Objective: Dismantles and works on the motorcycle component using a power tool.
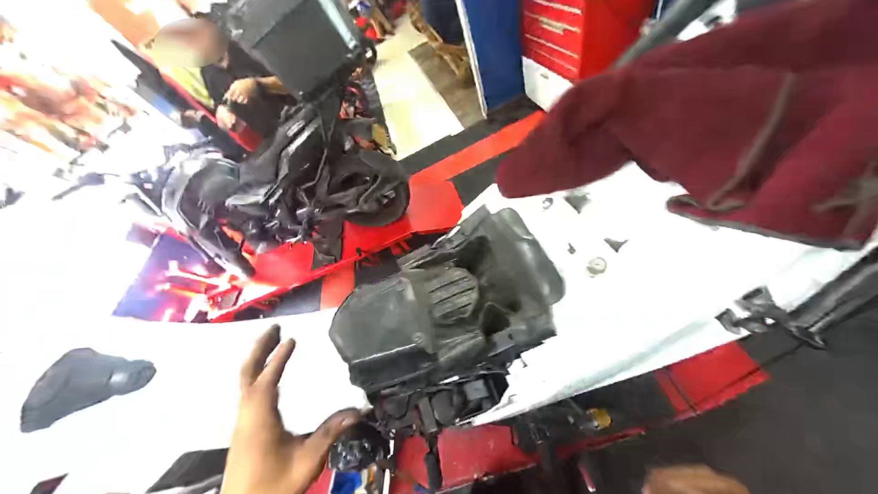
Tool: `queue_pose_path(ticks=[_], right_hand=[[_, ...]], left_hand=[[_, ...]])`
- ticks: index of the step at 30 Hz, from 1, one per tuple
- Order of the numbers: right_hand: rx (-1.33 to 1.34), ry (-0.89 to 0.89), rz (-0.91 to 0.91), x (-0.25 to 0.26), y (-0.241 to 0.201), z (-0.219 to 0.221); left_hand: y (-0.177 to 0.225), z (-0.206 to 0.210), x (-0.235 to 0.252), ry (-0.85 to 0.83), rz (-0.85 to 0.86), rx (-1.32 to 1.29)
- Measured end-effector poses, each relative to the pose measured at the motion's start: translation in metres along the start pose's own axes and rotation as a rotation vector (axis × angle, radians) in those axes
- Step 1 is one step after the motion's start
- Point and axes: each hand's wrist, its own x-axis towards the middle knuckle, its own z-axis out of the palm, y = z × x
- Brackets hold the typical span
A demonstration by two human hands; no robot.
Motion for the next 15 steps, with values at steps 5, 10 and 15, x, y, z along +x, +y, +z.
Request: queue_pose_path(ticks=[5, 10, 15], right_hand=[[-0.698, -0.410, -0.184, 0.140, -0.041, 0.120], [-0.743, -0.799, 0.233, 0.216, -0.019, 0.170], [-0.399, -0.716, 0.536, 0.223, -0.021, 0.180]], left_hand=[[-0.039, 0.032, 0.000, -0.126, -0.109, -0.041], [-0.038, 0.060, -0.013, -0.025, -0.113, -0.012], [-0.042, 0.084, -0.021, 0.021, -0.050, -0.058]])
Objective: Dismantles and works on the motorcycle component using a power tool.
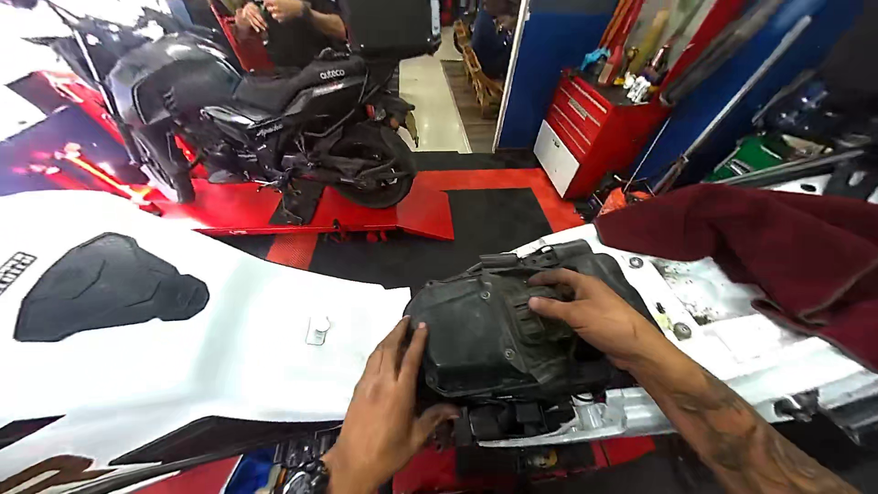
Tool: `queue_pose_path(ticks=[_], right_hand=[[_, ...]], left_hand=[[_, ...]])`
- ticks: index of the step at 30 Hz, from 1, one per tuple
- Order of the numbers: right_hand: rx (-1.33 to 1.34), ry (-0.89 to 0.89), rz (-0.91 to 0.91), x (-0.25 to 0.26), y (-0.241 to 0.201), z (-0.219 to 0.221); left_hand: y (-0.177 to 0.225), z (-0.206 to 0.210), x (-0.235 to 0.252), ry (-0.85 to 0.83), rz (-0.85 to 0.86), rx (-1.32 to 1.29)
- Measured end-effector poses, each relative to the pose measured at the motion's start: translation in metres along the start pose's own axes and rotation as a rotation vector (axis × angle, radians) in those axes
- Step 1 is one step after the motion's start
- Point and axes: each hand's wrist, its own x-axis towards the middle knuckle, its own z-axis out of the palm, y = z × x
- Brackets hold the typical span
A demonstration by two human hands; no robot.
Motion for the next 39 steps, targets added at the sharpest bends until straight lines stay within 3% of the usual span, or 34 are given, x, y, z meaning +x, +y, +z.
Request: queue_pose_path(ticks=[7, 13, 17, 25, 27, 31, 34, 39], right_hand=[[0.032, -0.001, 0.012, 0.007, -0.011, -0.010], [-0.055, 0.012, 0.008, 0.011, -0.007, -0.009], [-0.252, 0.050, 0.015, 0.015, -0.002, -0.004], [-0.486, 0.187, -0.183, 0.004, 0.013, 0.005], [-0.495, 0.121, -0.208, 0.001, 0.012, 0.001], [-0.549, -0.181, -0.156, -0.009, 0.005, -0.006], [-0.682, -0.178, -0.152, -0.009, 0.004, 0.000], [-0.845, -0.179, -0.313, 0.002, 0.016, 0.004]], left_hand=[[0.014, 0.018, -0.007, 0.140, 0.071, 0.116], [0.014, 0.021, -0.006, 0.065, 0.128, 0.322], [0.010, 0.021, 0.001, -0.013, 0.113, 0.447], [0.005, 0.004, 0.018, -0.210, -0.134, 0.089], [-0.001, 0.002, 0.025, -0.192, -0.165, 0.020], [-0.007, 0.007, 0.042, -0.183, -0.175, 0.020], [-0.011, 0.007, 0.051, -0.261, -0.080, 0.090], [-0.006, 0.015, 0.065, -0.344, 0.006, 0.141]])
